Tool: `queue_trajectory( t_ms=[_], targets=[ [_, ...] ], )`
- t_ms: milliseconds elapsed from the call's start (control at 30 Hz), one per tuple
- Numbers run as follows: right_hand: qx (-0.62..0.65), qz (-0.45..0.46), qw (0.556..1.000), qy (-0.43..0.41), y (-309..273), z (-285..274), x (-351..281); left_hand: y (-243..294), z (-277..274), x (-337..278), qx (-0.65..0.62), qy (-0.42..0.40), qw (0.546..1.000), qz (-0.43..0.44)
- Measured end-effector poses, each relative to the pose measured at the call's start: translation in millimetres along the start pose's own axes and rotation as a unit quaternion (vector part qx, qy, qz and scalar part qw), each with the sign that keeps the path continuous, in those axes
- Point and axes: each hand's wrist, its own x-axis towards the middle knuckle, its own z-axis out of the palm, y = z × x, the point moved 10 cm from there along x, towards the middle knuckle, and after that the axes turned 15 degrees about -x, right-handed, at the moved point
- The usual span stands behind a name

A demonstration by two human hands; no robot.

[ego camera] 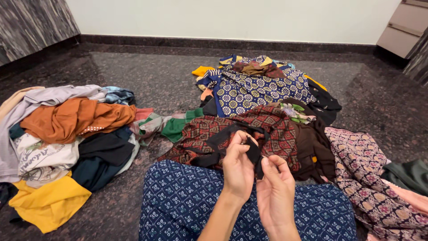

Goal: The person sits on the floor and folds a large patterned cloth by hand. They repeatedly unfold, align, and refold the fabric, adjusting edges and smoothing the surface. Other folded clothes are visible nearby, but the person handles only the single patterned cloth during the clip.

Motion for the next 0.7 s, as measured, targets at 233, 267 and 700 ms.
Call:
queue_trajectory(
  t_ms=[233,267,700],
  targets=[
    [-0.109,-0.037,0.990,0.080,-9.5,-8.4,-12.9,35.3,-23.3,-37.7,0.289,0.147,0.933,0.156],
    [-0.144,-0.055,0.985,0.083,-14.8,-7.8,-15.7,37.9,-23.8,-47.2,0.326,0.160,0.918,0.163],
    [-0.384,-0.125,0.913,0.057,-55.9,24.3,-43.3,22.9,-40.1,-92.1,0.231,0.229,0.939,0.110]
  ],
)
